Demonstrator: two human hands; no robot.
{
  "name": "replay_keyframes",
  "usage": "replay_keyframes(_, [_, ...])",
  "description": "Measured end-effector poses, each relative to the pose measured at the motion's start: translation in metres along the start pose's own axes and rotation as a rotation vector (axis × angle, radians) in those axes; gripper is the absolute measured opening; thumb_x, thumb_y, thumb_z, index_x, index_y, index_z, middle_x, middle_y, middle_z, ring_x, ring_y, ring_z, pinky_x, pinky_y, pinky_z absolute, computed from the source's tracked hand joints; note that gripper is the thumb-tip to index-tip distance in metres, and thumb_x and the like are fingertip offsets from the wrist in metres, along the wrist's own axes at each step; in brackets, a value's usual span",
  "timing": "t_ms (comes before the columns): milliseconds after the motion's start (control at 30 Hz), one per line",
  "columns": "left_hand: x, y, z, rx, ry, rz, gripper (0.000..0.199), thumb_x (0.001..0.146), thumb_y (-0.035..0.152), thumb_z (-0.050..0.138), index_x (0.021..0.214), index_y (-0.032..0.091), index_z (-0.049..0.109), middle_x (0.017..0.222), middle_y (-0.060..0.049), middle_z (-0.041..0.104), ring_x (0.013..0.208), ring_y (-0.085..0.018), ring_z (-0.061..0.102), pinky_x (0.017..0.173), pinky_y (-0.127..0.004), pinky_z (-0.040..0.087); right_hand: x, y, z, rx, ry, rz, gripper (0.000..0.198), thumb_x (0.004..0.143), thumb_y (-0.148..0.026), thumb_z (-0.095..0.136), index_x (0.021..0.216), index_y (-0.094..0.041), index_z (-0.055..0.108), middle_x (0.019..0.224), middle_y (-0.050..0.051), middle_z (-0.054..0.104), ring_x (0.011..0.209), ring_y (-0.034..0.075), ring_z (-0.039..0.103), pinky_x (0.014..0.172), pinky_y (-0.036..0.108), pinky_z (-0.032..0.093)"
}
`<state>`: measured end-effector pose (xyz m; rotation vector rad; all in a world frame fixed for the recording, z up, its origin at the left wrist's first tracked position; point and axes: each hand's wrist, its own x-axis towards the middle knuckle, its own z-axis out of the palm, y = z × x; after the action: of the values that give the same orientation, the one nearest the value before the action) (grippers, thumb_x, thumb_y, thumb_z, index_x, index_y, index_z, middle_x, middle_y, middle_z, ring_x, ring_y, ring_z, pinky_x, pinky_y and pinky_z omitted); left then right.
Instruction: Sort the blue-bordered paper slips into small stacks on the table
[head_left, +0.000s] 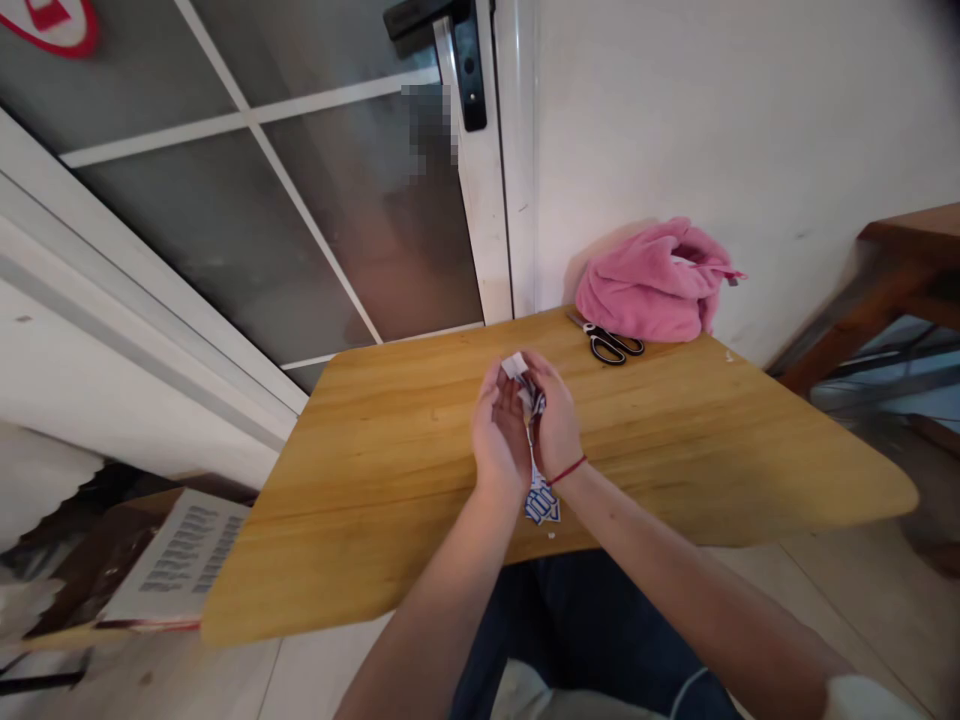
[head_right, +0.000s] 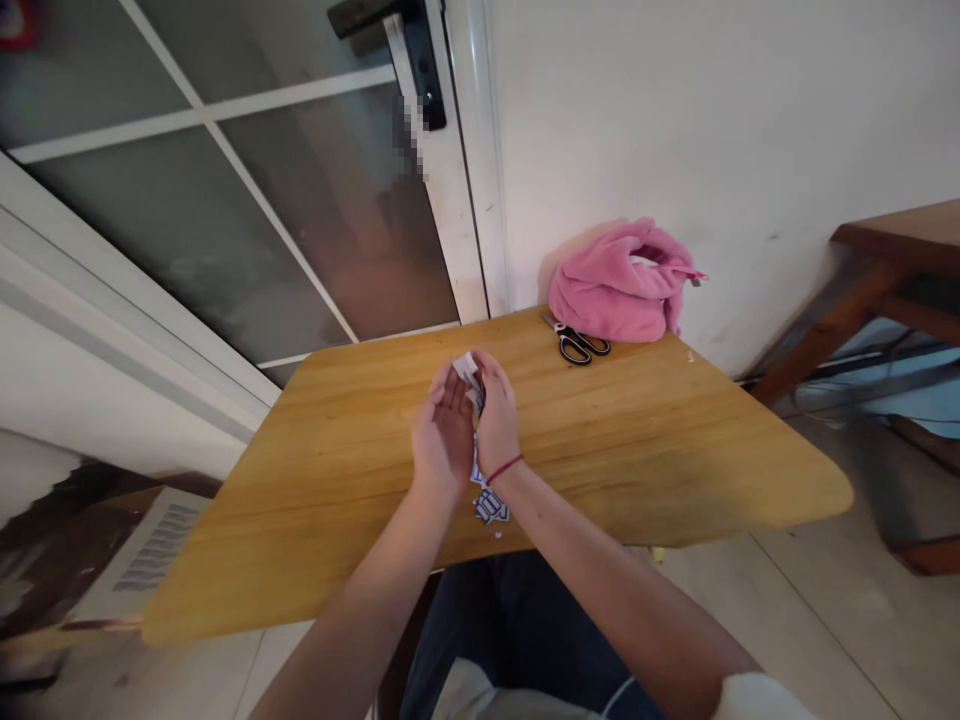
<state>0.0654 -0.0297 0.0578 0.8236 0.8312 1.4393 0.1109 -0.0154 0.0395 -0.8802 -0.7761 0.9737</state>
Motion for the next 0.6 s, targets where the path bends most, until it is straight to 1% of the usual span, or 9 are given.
replay_keyframes(100, [0.013, 0.030, 0.013, -0.009, -0.109, 0.140, 0.049, 0.094, 0.019, 0.021, 0.137, 0.017, 0.044, 0.141, -0.007, 0.050, 0.134, -0.016, 0.043, 0.113, -0.032, 0.035, 0.020, -0.031, 0.015, 0.028, -0.070, -0.116, 0.044, 0.090, -0.036, 0.036, 0.125, -0.015, 0.053, 0.137, 0.010, 0.053, 0.127, 0.018, 0.049, 0.109, 0.038, 0.037])
replay_keyframes(200, [0.023, 0.059, 0.016, -0.034, -0.200, 0.256, 0.046, 0.093, 0.017, 0.024, 0.131, 0.019, 0.051, 0.140, -0.004, 0.051, 0.136, -0.016, 0.040, 0.114, -0.035, 0.033, 0.036, -0.062, 0.021, 0.023, -0.169, -0.143, 0.046, 0.093, -0.035, 0.027, 0.131, -0.019, 0.046, 0.140, 0.007, 0.051, 0.130, 0.017, 0.047, 0.109, 0.041, 0.037])
replay_keyframes(267, [0.025, 0.076, 0.009, -0.010, -0.241, 0.328, 0.043, 0.094, 0.018, 0.027, 0.127, 0.020, 0.054, 0.141, -0.003, 0.050, 0.137, -0.017, 0.038, 0.115, -0.036, 0.030, 0.045, -0.078, 0.016, -0.031, -0.199, -0.130, 0.045, 0.094, -0.034, 0.023, 0.132, -0.021, 0.044, 0.139, 0.005, 0.052, 0.131, 0.017, 0.046, 0.109, 0.043, 0.037])
replay_keyframes(367, [0.022, 0.095, -0.014, 0.036, -0.232, 0.403, 0.039, 0.092, 0.019, 0.033, 0.121, 0.021, 0.059, 0.141, -0.003, 0.051, 0.137, -0.019, 0.038, 0.117, -0.036, 0.027, 0.052, -0.092, -0.007, -0.035, -0.126, -0.166, 0.041, 0.093, -0.030, 0.026, 0.125, -0.020, 0.049, 0.141, 0.005, 0.050, 0.129, 0.016, 0.048, 0.113, 0.040, 0.034])
replay_keyframes(433, [0.019, 0.098, -0.034, 0.093, -0.198, 0.445, 0.037, 0.091, 0.020, 0.037, 0.119, 0.023, 0.061, 0.140, -0.002, 0.051, 0.137, -0.020, 0.039, 0.117, -0.037, 0.027, 0.048, -0.091, -0.028, -0.038, -0.088, -0.175, 0.038, 0.092, -0.030, 0.029, 0.120, -0.019, 0.052, 0.144, 0.006, 0.047, 0.127, 0.016, 0.051, 0.113, 0.038, 0.034])
replay_keyframes(500, [0.019, 0.093, -0.053, 0.168, -0.154, 0.492, 0.034, 0.090, 0.021, 0.042, 0.117, 0.024, 0.063, 0.138, -0.002, 0.053, 0.135, -0.019, 0.042, 0.116, -0.038, 0.028, 0.034, -0.081, -0.050, -0.102, -0.052, -0.167, 0.038, 0.091, -0.031, 0.032, 0.120, -0.019, 0.053, 0.139, 0.008, 0.052, 0.125, 0.017, 0.053, 0.114, 0.038, 0.033])
replay_keyframes(567, [0.025, 0.077, -0.068, 0.307, -0.132, 0.512, 0.032, 0.088, 0.022, 0.046, 0.114, 0.024, 0.065, 0.134, -0.002, 0.057, 0.133, -0.019, 0.044, 0.116, -0.039, 0.028, 0.009, -0.063, -0.068, -0.321, -0.047, -0.157, 0.042, 0.090, -0.037, 0.040, 0.125, -0.019, 0.052, 0.139, 0.009, 0.052, 0.129, 0.020, 0.049, 0.115, 0.041, 0.031])
replay_keyframes(600, [0.030, 0.065, -0.074, 0.425, -0.137, 0.503, 0.029, 0.088, 0.024, 0.049, 0.112, 0.024, 0.066, 0.132, -0.003, 0.059, 0.132, -0.020, 0.045, 0.116, -0.040, 0.027, -0.007, -0.052, -0.074, -0.472, -0.065, -0.137, 0.047, 0.089, -0.041, 0.043, 0.130, -0.020, 0.049, 0.143, 0.009, 0.048, 0.132, 0.021, 0.045, 0.115, 0.044, 0.030])
